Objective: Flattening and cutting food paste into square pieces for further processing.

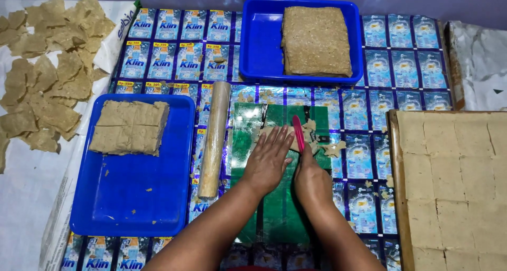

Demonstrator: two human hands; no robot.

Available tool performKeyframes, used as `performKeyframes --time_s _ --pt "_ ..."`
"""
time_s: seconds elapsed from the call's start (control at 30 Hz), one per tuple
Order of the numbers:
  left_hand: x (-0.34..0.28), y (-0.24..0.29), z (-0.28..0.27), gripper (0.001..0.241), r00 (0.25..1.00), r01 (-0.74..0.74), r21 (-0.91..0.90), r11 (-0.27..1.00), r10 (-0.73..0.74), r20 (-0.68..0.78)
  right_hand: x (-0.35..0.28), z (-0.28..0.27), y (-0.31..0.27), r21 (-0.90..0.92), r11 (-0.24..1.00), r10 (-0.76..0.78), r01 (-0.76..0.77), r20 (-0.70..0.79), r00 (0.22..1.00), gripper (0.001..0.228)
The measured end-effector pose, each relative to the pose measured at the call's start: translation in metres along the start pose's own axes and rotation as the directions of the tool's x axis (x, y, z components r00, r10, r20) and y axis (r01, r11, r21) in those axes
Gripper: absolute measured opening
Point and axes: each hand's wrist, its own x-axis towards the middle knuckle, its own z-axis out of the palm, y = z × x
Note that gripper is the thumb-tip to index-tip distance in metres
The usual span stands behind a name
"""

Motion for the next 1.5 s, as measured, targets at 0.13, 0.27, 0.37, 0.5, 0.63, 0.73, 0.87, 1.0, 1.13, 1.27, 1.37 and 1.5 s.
performKeyframes --time_s 0.13,0.27,0.37,0.5,0.63,0.73,0.87,1.0,1.13,1.27,1.37,1.5 --pt "0.005 0.004 -0.004 0.064 0.999 0.035 -0.028 0.999 -0.035 0.016 0.003 -0.018 -0.01 -0.036 0.999 0.015 -0.016 -0.033 0.999 0.053" --pt "0.021 0.013 -0.017 0.052 0.98 0.155 -0.008 0.988 -0.152 0.131 0.001 -0.016 -0.004 -0.136 0.99 0.039 -0.044 -0.034 0.999 0.054" --pt "0.031 0.012 0.0 0.057 0.983 0.162 0.02 0.987 -0.163 0.082 0.001 -0.006 -0.003 -0.18 0.983 0.024 -0.031 -0.039 0.999 0.056" --pt "0.033 0.006 0.027 0.066 0.993 0.112 0.032 0.993 -0.11 -0.049 0.006 0.013 0.004 -0.169 0.986 0.009 -0.013 -0.024 1.0 0.063" --pt "0.035 0.005 0.018 0.066 0.993 0.12 0.103 0.987 -0.119 -0.012 0.022 0.013 0.012 -0.188 0.982 0.002 -0.002 -0.002 1.0 0.055" --pt "0.028 -0.003 0.002 0.07 0.998 0.066 -0.095 0.993 -0.067 -0.007 0.02 -0.01 0.026 -0.093 0.991 0.104 -0.098 0.066 0.992 0.053" --pt "0.001 -0.028 -0.008 0.069 0.971 0.21 -0.175 0.962 -0.226 -0.078 -0.005 -0.025 0.072 0.094 0.957 0.284 -0.274 -0.111 0.952 0.037" --pt "-0.023 -0.031 -0.033 0.057 0.914 0.361 -0.12 0.925 -0.376 -0.152 -0.03 -0.021 0.077 -0.019 0.939 0.339 -0.343 -0.12 0.933 0.036" --pt "-0.023 -0.027 -0.03 0.044 0.888 0.354 -0.17 0.92 -0.388 -0.249 -0.029 -0.018 0.056 -0.045 0.932 0.355 -0.358 -0.076 0.932 0.037" --pt "-0.015 -0.033 -0.022 0.024 0.865 0.318 -0.344 0.883 -0.419 -0.277 -0.015 -0.006 0.04 0.049 0.971 0.239 -0.234 -0.117 0.964 0.036" --pt "-0.011 -0.04 -0.009 0.018 0.859 0.231 -0.49 0.84 -0.413 -0.302 -0.007 -0.001 0.024 -0.032 0.983 0.18 -0.183 -0.089 0.98 0.04" --pt "-0.009 -0.042 0.005 0.034 0.923 0.063 -0.509 0.858 -0.244 -0.297 -0.001 -0.003 0.008 -0.204 0.975 0.077 -0.085 -0.047 0.996 0.049"
